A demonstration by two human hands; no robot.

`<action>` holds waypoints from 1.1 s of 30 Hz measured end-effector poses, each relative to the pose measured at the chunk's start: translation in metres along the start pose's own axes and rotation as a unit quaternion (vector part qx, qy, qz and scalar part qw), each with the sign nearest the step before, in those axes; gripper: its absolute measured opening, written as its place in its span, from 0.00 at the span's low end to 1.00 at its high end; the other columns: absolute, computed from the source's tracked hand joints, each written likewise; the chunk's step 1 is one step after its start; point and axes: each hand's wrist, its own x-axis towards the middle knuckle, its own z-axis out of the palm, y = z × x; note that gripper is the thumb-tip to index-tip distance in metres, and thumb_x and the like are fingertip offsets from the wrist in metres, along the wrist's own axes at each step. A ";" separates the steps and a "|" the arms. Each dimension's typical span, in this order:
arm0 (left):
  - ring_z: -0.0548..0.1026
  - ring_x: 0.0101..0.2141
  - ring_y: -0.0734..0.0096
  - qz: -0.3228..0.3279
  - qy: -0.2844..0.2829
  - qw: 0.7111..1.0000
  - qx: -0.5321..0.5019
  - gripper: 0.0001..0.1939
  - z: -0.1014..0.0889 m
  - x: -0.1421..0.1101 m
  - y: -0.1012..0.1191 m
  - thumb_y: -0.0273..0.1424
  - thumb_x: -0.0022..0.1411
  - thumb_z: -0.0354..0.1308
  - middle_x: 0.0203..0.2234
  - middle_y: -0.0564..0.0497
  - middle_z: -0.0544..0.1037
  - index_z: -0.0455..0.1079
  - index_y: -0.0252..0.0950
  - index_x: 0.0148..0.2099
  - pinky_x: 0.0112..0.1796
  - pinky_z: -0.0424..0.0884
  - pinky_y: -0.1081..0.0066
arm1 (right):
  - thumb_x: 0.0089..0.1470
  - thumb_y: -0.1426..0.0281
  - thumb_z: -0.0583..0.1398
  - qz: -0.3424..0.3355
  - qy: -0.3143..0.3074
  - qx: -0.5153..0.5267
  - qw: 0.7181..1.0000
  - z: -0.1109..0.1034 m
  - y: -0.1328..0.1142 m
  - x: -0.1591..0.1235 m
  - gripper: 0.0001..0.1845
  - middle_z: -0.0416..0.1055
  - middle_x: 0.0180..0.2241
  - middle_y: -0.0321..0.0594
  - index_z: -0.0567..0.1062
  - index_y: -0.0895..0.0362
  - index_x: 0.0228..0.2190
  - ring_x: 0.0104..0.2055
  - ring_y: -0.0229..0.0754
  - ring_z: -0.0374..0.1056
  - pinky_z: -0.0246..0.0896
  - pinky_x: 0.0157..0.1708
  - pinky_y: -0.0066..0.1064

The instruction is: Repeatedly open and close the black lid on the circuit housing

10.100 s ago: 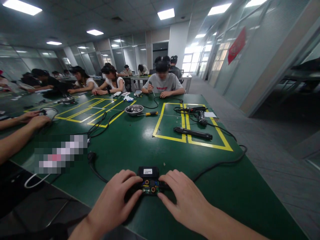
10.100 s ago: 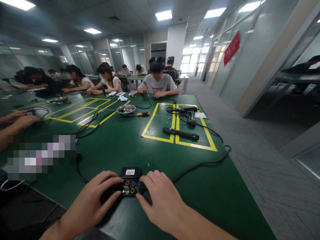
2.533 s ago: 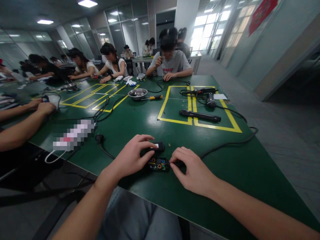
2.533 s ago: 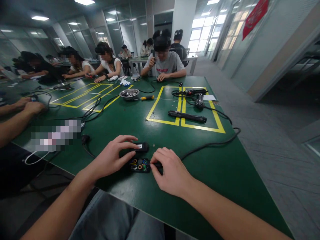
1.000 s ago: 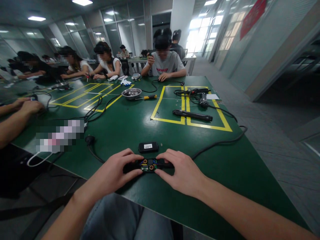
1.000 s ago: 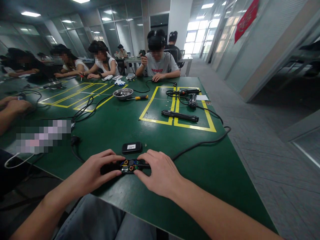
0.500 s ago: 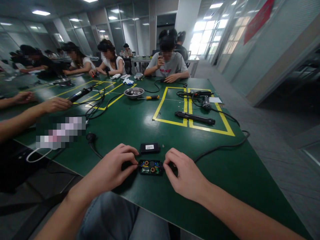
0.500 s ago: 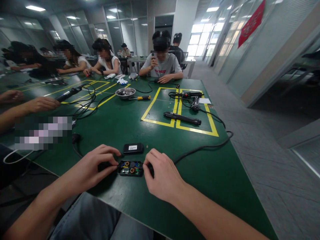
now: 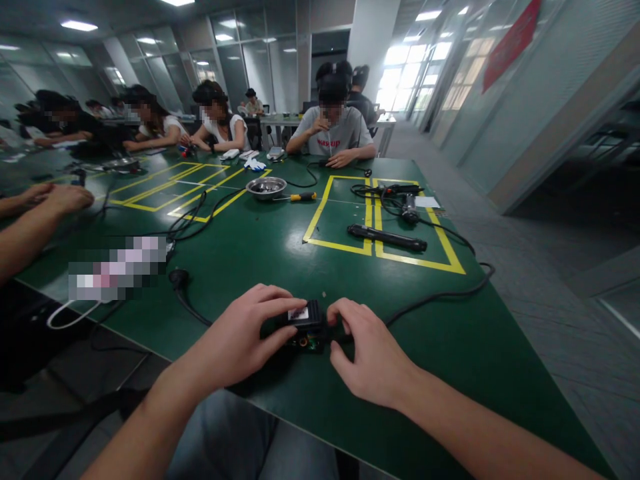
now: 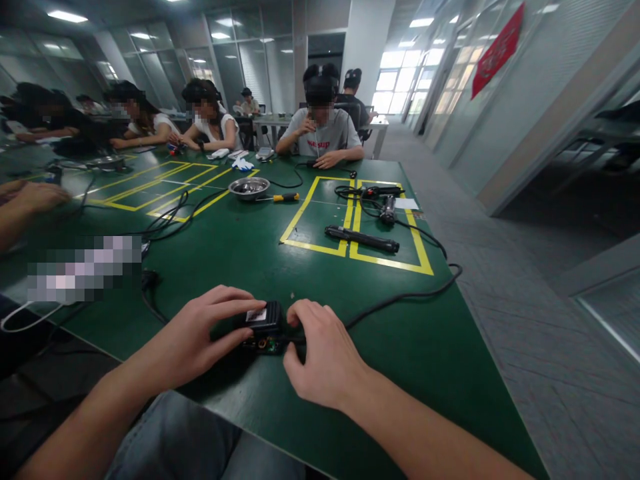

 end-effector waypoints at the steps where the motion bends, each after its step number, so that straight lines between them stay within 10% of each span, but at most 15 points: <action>1: 0.79 0.52 0.57 0.011 -0.014 1.000 -0.011 0.18 -0.001 -0.006 0.003 0.29 0.74 0.63 0.54 0.46 0.82 0.78 0.46 0.63 0.55 0.77 0.59 | 0.48 0.77 0.60 0.003 -0.003 -0.001 1.000 0.000 0.000 0.000 0.14 0.68 0.34 0.37 0.65 0.52 0.37 0.35 0.46 0.65 0.58 0.37 0.37; 12: 0.80 0.50 0.58 0.027 -0.066 0.997 0.005 0.17 0.000 -0.010 0.008 0.28 0.74 0.62 0.51 0.47 0.84 0.79 0.47 0.61 0.51 0.77 0.61 | 0.49 0.77 0.61 0.008 -0.028 -0.018 0.999 0.004 0.001 -0.001 0.14 0.68 0.33 0.36 0.65 0.52 0.37 0.34 0.46 0.63 0.54 0.36 0.36; 18: 0.81 0.44 0.58 -0.064 0.040 0.997 -0.008 0.07 0.001 0.007 -0.007 0.31 0.69 0.65 0.43 0.48 0.84 0.76 0.40 0.48 0.47 0.77 0.61 | 0.54 0.76 0.61 0.006 0.002 -0.015 1.000 0.008 0.004 -0.001 0.11 0.67 0.31 0.37 0.63 0.52 0.34 0.33 0.46 0.64 0.55 0.34 0.36; 23: 0.80 0.46 0.55 -0.062 0.005 0.998 0.028 0.05 0.010 0.018 -0.015 0.28 0.70 0.64 0.44 0.47 0.85 0.79 0.40 0.46 0.50 0.77 0.57 | 0.57 0.73 0.64 -0.012 -0.015 -0.010 1.000 0.010 0.004 -0.001 0.09 0.72 0.34 0.38 0.69 0.53 0.37 0.36 0.48 0.68 0.59 0.38 0.40; 33: 0.81 0.47 0.57 -0.067 -0.004 0.998 0.007 0.16 0.006 -0.032 -0.008 0.35 0.71 0.67 0.48 0.47 0.81 0.79 0.43 0.59 0.50 0.78 0.61 | 0.60 0.72 0.66 -0.029 -0.038 -0.015 0.999 0.010 0.006 -0.002 0.09 0.76 0.38 0.42 0.77 0.56 0.44 0.40 0.50 0.73 0.68 0.41 0.43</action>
